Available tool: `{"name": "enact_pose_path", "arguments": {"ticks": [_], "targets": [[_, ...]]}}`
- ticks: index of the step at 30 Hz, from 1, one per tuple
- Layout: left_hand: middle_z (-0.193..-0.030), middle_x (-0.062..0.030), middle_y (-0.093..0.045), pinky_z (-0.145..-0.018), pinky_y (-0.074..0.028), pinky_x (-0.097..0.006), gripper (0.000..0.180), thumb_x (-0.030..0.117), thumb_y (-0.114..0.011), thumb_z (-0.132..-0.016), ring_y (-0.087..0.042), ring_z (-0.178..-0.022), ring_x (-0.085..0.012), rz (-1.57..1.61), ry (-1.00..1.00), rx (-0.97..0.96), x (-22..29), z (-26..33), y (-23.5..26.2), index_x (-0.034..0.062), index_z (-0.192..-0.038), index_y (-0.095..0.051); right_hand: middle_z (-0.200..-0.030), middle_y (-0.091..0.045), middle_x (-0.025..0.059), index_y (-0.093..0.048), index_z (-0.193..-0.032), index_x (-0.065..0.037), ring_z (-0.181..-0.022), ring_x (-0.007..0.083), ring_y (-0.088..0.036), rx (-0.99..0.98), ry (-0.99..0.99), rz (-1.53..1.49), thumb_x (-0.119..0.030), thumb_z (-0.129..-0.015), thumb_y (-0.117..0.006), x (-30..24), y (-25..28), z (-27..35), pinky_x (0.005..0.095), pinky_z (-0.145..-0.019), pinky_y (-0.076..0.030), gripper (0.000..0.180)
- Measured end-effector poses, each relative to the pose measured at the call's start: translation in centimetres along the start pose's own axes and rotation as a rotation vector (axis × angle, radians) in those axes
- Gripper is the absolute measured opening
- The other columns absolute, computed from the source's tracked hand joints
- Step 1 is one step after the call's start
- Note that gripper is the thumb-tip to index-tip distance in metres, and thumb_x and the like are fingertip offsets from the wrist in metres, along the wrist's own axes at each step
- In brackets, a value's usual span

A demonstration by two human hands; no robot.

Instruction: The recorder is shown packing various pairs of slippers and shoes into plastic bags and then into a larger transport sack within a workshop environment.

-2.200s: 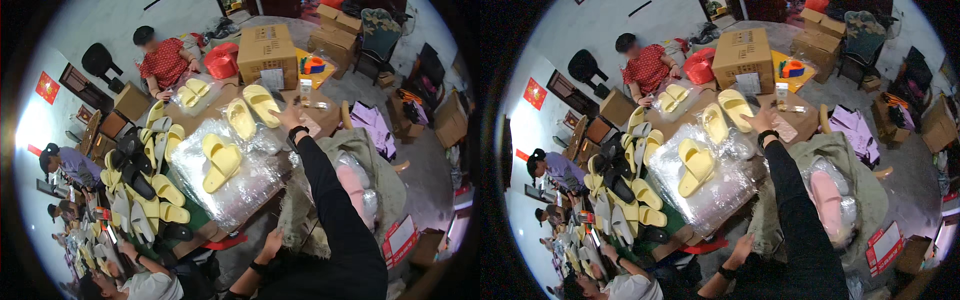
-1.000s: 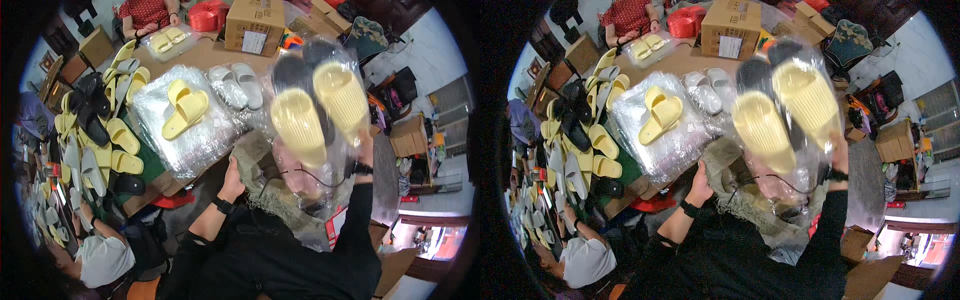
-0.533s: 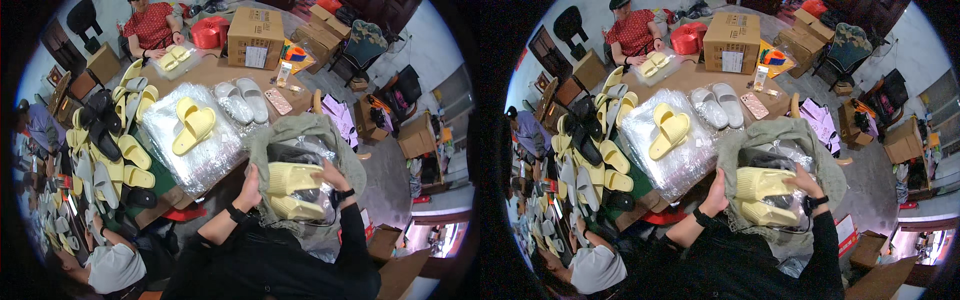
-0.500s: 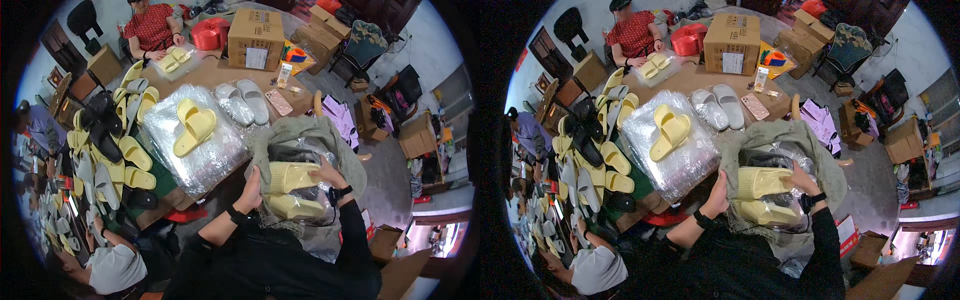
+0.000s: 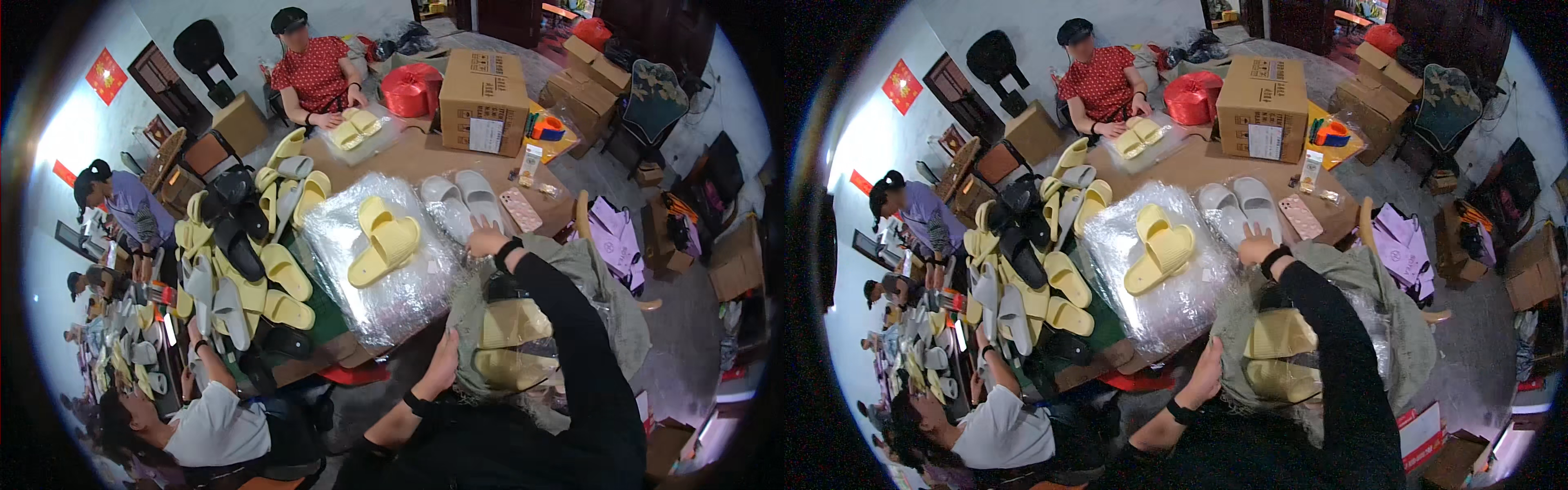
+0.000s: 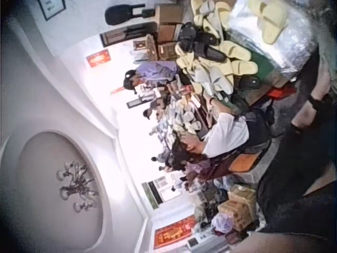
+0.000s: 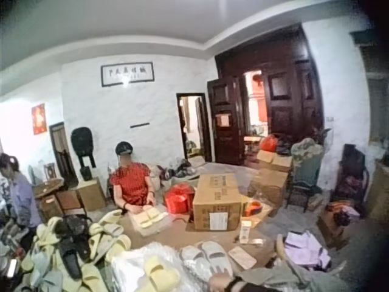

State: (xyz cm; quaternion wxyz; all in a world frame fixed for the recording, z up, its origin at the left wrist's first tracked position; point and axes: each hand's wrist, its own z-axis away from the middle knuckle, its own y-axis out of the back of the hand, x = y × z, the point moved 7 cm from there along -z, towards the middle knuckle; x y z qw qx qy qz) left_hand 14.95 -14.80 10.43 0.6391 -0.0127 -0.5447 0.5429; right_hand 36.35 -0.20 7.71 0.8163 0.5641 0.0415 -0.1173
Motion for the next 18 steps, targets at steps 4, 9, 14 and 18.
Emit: {"name": "enact_pose_path", "arguments": {"ticks": [4,9,14,18], "targets": [[-0.126,-0.0096,-0.041,-0.095,-0.029,-0.028,0.052,0.038,-0.034,-0.092,-0.038,-0.113,-0.0175,-0.326,0.056,0.054,-1.4,0.6,2.1,-0.0015,-0.126,-0.033,-0.142,-0.013,0.0125,-0.059,-0.107,-0.013,-0.129,0.0378,-0.012,-0.122,-0.191,0.124,-0.023,-0.074,-0.051,1.6,-5.0,-4.2,0.0581,-0.098,-0.015,0.035],[-0.122,-0.0099,-0.045,-0.094,-0.030,-0.028,0.053,0.039,-0.035,-0.092,-0.041,-0.110,-0.0177,-0.339,0.091,0.109,-1.4,2.8,4.1,-0.0034,-0.124,-0.037,-0.133,-0.034,0.0084,-0.057,-0.107,-0.008,-0.123,0.0310,-0.028,0.122,-0.213,0.116,-0.019,-0.077,-0.045,-0.3,-2.6,-5.7,0.0609,-0.094,-0.017,0.034],[-0.124,-0.0092,-0.043,-0.095,-0.030,-0.028,0.051,0.036,-0.034,-0.092,-0.040,-0.112,-0.0168,-0.183,0.073,-0.079,-2.5,-0.6,0.6,-0.0019,-0.127,-0.033,-0.121,-0.044,0.0144,-0.051,-0.107,0.003,-0.113,0.0297,-0.040,0.656,-0.028,-0.916,-0.014,-0.079,-0.044,15.0,4.2,-4.5,0.0387,-0.094,-0.030,0.033],[-0.132,-0.0078,-0.033,-0.098,-0.029,-0.034,0.052,0.037,-0.032,-0.092,-0.035,-0.118,-0.0204,-0.020,-0.015,-0.008,0.0,2.4,2.7,0.0041,-0.132,-0.024,-0.123,-0.043,0.0077,-0.048,-0.116,0.002,-0.116,0.0175,-0.037,0.850,0.268,-1.561,-0.006,-0.081,-0.050,4.8,12.0,5.8,0.0275,-0.095,-0.030,0.036]]}}
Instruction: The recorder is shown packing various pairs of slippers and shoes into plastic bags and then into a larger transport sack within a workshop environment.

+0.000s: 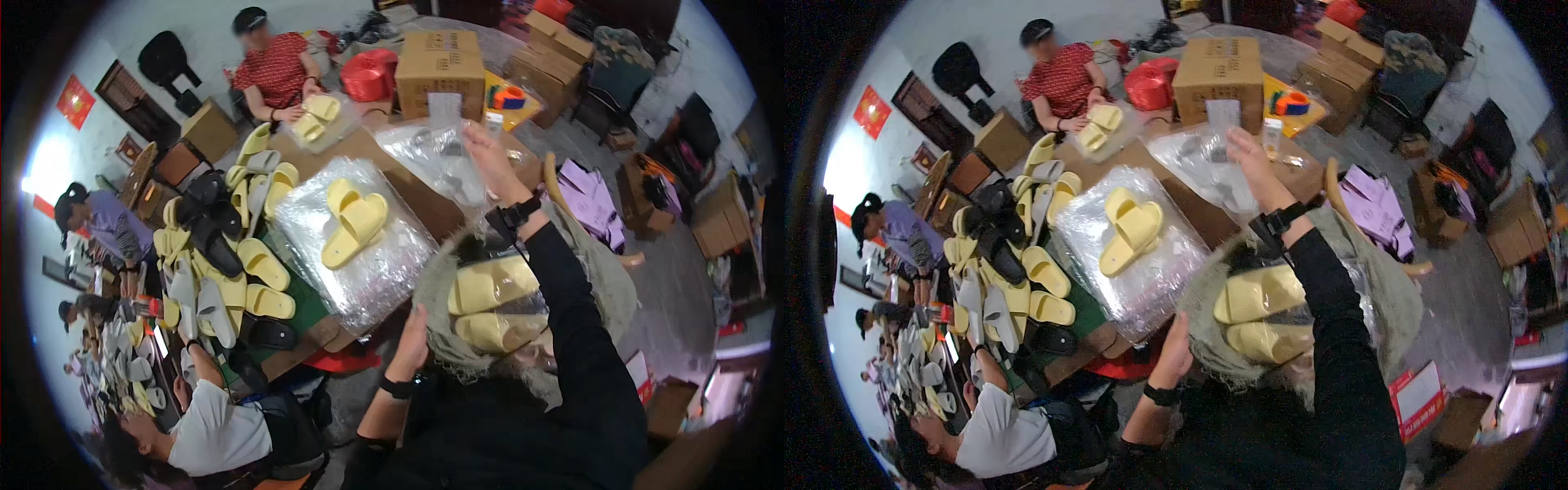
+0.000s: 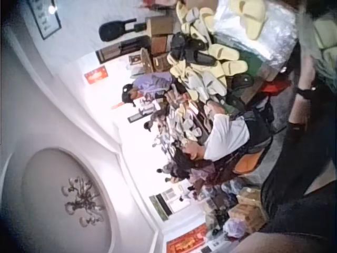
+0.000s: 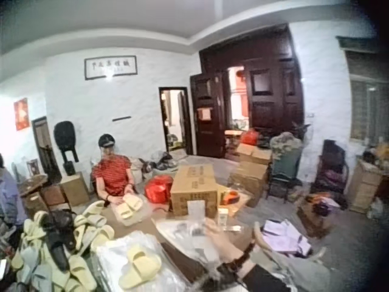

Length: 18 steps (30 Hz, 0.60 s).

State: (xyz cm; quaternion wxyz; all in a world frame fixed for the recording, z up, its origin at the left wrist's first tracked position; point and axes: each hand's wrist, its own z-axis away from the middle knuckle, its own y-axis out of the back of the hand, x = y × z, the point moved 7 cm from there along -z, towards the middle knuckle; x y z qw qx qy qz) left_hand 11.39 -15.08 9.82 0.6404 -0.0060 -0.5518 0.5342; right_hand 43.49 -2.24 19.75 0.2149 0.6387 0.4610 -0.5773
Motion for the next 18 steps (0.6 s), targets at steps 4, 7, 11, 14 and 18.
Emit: {"name": "enact_pose_path", "arguments": {"ticks": [4,7,11,14,18], "targets": [[-0.134,-0.0091,-0.031,-0.100,-0.026,-0.034,0.055,0.038,-0.031,-0.092,-0.031,-0.121,-0.0212,-0.113,-0.020,-0.048,0.0,-0.3,0.1,0.0035,-0.133,-0.021,-0.129,-0.036,0.0089,-0.045,-0.117,0.005,-0.120,0.0192,-0.033,0.062,0.234,-0.026,-0.006,-0.082,-0.047,-16.6,-0.8,12.7,0.0317,-0.100,-0.026,0.037],[-0.134,-0.0103,-0.030,-0.100,-0.025,-0.033,0.057,0.039,-0.031,-0.092,-0.030,-0.122,-0.0214,-0.210,-0.019,-0.057,0.5,0.2,-1.5,0.0014,-0.133,-0.020,-0.132,-0.032,0.0122,-0.043,-0.118,0.007,-0.123,0.0259,-0.031,0.092,0.430,0.085,-0.008,-0.078,-0.047,-19.5,-1.2,22.5,0.0395,-0.103,-0.022,0.043],[-0.134,-0.0128,-0.027,-0.100,-0.022,-0.032,0.062,0.042,-0.030,-0.092,-0.026,-0.123,-0.0220,-0.408,-0.070,-0.037,2.3,2.0,-4.6,-0.0026,-0.132,-0.018,-0.116,-0.049,0.0117,-0.056,-0.104,0.003,-0.111,0.0242,-0.044,0.040,0.171,0.344,-0.008,-0.080,-0.047,-12.8,-2.4,31.1,0.0342,-0.095,-0.031,0.028],[-0.134,-0.0168,-0.027,-0.099,-0.024,-0.034,0.062,0.042,-0.030,-0.092,-0.029,-0.120,-0.0237,-0.443,-0.085,0.001,2.5,2.2,-4.8,-0.0049,-0.131,-0.018,-0.109,-0.052,0.0103,-0.060,-0.099,-0.002,-0.102,0.0191,-0.048,0.039,-0.031,0.364,-0.011,-0.082,-0.052,-8.3,-3.9,34.8,0.0301,-0.089,-0.035,0.021],[-0.133,-0.0187,-0.028,-0.100,-0.022,-0.034,0.063,0.043,-0.029,-0.092,-0.028,-0.122,-0.0248,-0.476,-0.072,-0.034,0.9,3.1,-5.6,-0.0058,-0.131,-0.019,-0.096,-0.056,0.0072,-0.061,-0.096,-0.003,-0.094,0.0172,-0.050,0.014,-0.015,0.399,-0.013,-0.083,-0.053,-7.3,-4.8,37.3,0.0284,-0.082,-0.038,0.019]]}}
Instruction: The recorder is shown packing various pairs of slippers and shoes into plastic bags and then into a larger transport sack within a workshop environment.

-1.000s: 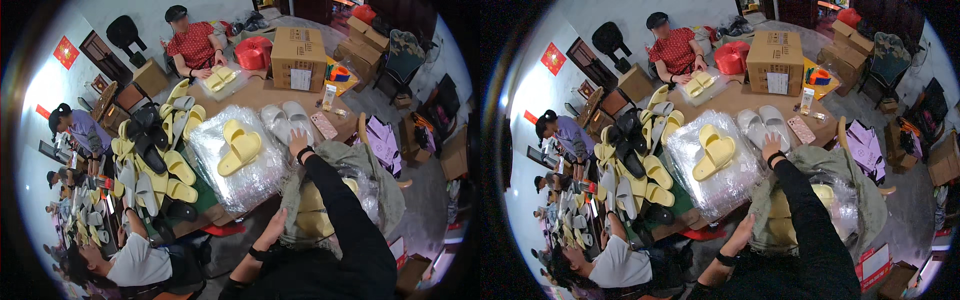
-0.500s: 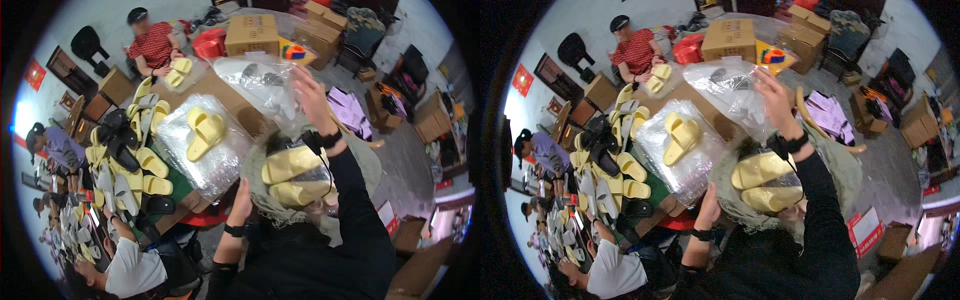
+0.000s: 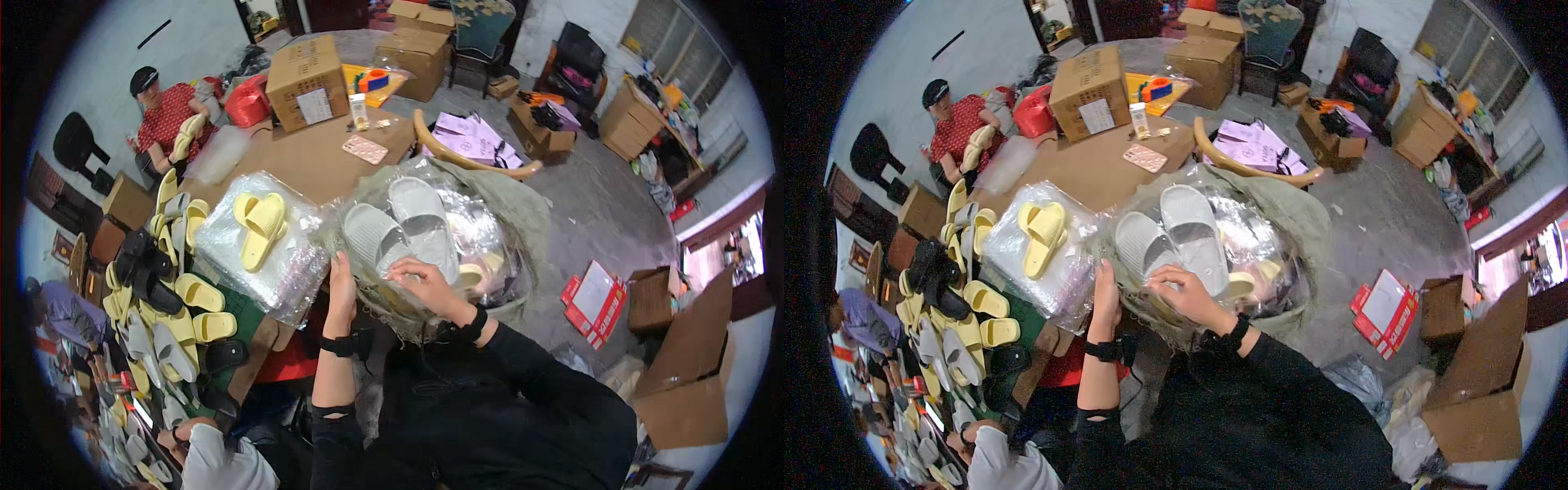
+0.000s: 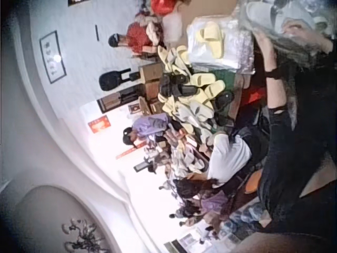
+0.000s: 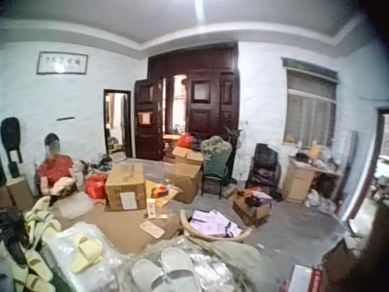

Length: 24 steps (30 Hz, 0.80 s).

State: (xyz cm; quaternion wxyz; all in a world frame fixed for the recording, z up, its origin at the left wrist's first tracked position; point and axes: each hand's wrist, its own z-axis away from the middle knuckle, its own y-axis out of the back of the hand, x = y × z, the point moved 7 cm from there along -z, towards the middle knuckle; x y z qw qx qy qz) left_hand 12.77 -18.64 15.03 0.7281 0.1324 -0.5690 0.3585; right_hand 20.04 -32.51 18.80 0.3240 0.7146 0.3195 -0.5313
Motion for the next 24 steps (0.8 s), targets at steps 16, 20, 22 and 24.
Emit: {"name": "enact_pose_path", "arguments": {"ticks": [16,20,22,24], "targets": [[-0.085,-0.0226,-0.047,-0.076,-0.036,-0.040,0.034,0.026,-0.032,-0.092,-0.045,-0.082,-0.0365,-0.658,-0.338,-0.043,-2.7,-0.9,-7.9,-0.0052,-0.090,-0.047,-0.072,-0.053,0.0096,-0.059,-0.078,-0.002,-0.068,0.0211,-0.053,-0.223,-0.052,0.224,-0.020,-0.076,-0.060,-0.6,5.2,5.3,0.0300,-0.060,-0.043,0.018],[-0.091,-0.0243,-0.046,-0.076,-0.036,-0.043,0.030,0.021,-0.036,-0.090,-0.045,-0.085,-0.0405,-0.910,-0.481,0.027,-3.7,-1.3,-11.0,-0.0061,-0.090,-0.049,-0.074,-0.060,0.0101,-0.061,-0.082,-0.004,-0.067,0.0212,-0.057,0.369,-0.081,0.308,-0.021,-0.078,-0.059,2.2,17.1,3.5,0.0313,-0.062,-0.044,0.017],[-0.094,-0.0241,-0.045,-0.076,-0.037,-0.043,0.031,0.023,-0.037,-0.090,-0.045,-0.085,-0.0410,-0.989,-0.505,0.053,-3.4,-1.0,-12.4,-0.0061,-0.093,-0.049,-0.076,-0.060,0.0132,-0.061,-0.080,-0.003,-0.071,0.0252,-0.058,0.577,-0.140,0.360,-0.021,-0.079,-0.057,5.7,24.8,1.4,0.0351,-0.064,-0.045,0.018],[-0.094,-0.0241,-0.044,-0.075,-0.037,-0.044,0.032,0.023,-0.038,-0.090,-0.045,-0.087,-0.0416,-1.007,-0.455,0.081,-3.6,-1.2,-13.0,-0.0052,-0.098,-0.050,-0.085,-0.059,0.0157,-0.060,-0.084,-0.002,-0.082,0.0273,-0.058,0.607,-0.098,0.873,-0.030,-0.077,-0.059,10.0,30.2,-0.7,0.0383,-0.069,-0.045,0.029]]}}
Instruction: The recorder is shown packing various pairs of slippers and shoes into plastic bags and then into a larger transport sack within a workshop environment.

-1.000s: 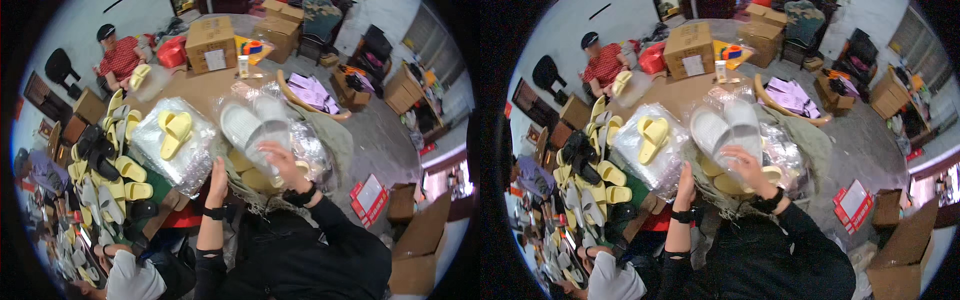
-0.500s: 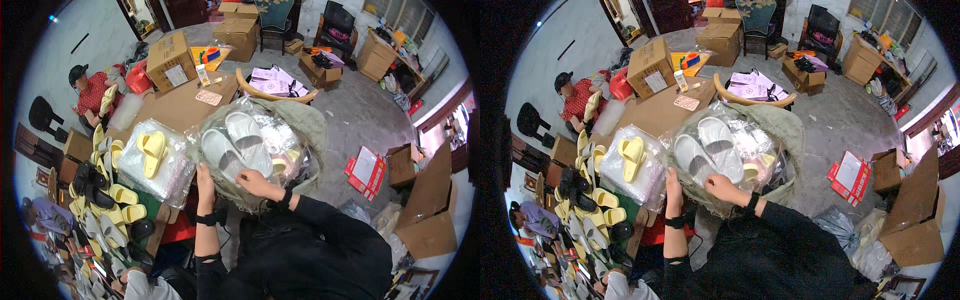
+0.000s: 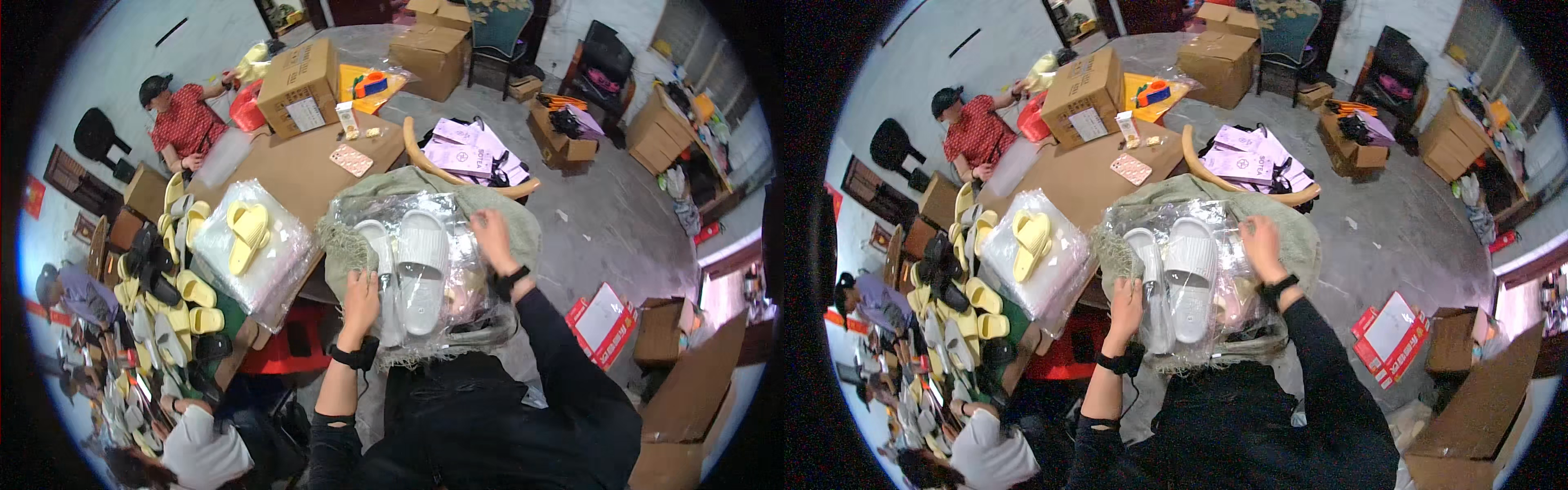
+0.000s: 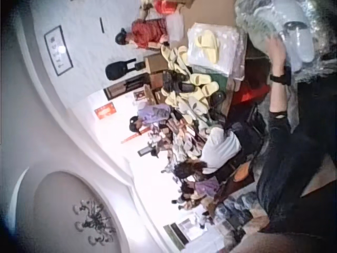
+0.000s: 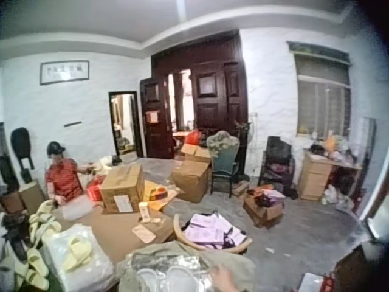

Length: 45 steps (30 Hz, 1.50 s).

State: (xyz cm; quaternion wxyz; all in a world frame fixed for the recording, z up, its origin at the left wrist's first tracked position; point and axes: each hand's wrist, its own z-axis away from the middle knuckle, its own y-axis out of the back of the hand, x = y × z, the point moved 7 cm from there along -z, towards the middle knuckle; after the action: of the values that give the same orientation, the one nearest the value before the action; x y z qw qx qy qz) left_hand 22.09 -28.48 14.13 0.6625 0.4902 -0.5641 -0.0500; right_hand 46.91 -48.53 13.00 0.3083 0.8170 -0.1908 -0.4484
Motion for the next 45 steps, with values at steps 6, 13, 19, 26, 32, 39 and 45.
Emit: {"name": "enact_pose_path", "arguments": {"ticks": [6,13,19,26,32,39,45], "targets": [[-0.095,-0.0240,-0.043,-0.068,-0.041,-0.045,0.029,0.024,-0.044,-0.087,-0.049,-0.082,-0.0419,-0.195,0.083,0.018,2.5,1.3,-0.5,-0.0003,-0.101,-0.051,-0.097,-0.057,0.0189,-0.059,-0.095,-0.002,-0.093,0.0306,-0.054,-0.573,-0.180,0.608,-0.046,-0.066,-0.064,6.9,-6.8,-1.3,0.0428,-0.073,-0.044,0.053],[-0.097,-0.0253,-0.043,-0.067,-0.043,-0.046,0.033,0.026,-0.049,-0.084,-0.050,-0.080,-0.0437,-0.226,0.135,0.123,2.2,3.0,-0.1,0.0041,-0.110,-0.050,-0.081,-0.060,0.0185,-0.057,-0.093,-0.003,-0.080,0.0361,-0.057,-0.517,-0.005,0.367,-0.011,-0.076,-0.045,7.9,-6.2,-3.7,0.0424,-0.069,-0.045,0.022],[-0.090,-0.0276,-0.051,-0.064,-0.044,-0.044,0.047,0.031,-0.055,-0.081,-0.054,-0.076,-0.0420,-0.257,0.271,0.163,1.5,4.9,0.3,0.0042,-0.118,-0.045,-0.085,-0.056,0.0183,-0.051,-0.095,0.004,-0.078,0.0244,-0.053,-0.023,-0.129,-0.388,-0.008,-0.081,-0.046,7.5,3.8,-8.3,0.0338,-0.069,-0.041,0.019],[-0.065,-0.0204,-0.056,-0.054,-0.043,-0.047,0.036,0.004,-0.046,-0.071,-0.055,-0.063,-0.0390,-0.545,0.370,0.319,1.9,10.5,6.6,0.0084,-0.106,-0.052,-0.077,-0.058,0.0147,-0.052,-0.094,0.005,-0.069,0.0205,-0.052,0.102,-0.027,-0.423,-0.009,-0.084,-0.045,5.1,8.1,-7.4,0.0310,-0.067,-0.040,0.019],[-0.070,-0.0100,-0.056,-0.062,-0.038,-0.026,0.019,0.012,-0.044,-0.087,-0.047,-0.067,-0.0116,0.194,0.415,0.816,-0.3,21.3,12.0,-0.0015,-0.093,-0.056,-0.084,-0.059,0.0143,-0.053,-0.096,0.005,-0.073,0.0213,-0.053,-0.055,0.218,-0.363,-0.006,-0.082,-0.043,-4.0,8.1,-3.7,0.0299,-0.067,-0.040,0.021],[-0.071,0.0042,-0.052,-0.049,-0.033,-0.018,0.017,0.013,-0.043,-0.089,-0.041,-0.055,-0.0014,0.831,0.451,0.991,4.2,30.8,10.9,0.0006,-0.093,-0.055,-0.079,-0.059,0.0153,-0.054,-0.091,0.005,-0.069,0.0240,-0.053,0.051,0.235,-0.548,-0.006,-0.080,-0.043,-6.5,12.8,-1.8,0.0317,-0.066,-0.041,0.019],[-0.078,0.0015,-0.052,-0.060,-0.037,-0.020,0.014,0.010,-0.044,-0.088,-0.044,-0.069,-0.0040,0.909,0.456,0.758,10.2,28.8,5.8,0.0008,-0.092,-0.054,-0.078,-0.057,0.0193,-0.054,-0.091,-0.001,-0.068,0.0320,-0.057,-0.420,0.493,-0.557,0.001,-0.071,-0.045,-12.7,9.4,8.5,0.0348,-0.063,-0.044,0.021]]}}
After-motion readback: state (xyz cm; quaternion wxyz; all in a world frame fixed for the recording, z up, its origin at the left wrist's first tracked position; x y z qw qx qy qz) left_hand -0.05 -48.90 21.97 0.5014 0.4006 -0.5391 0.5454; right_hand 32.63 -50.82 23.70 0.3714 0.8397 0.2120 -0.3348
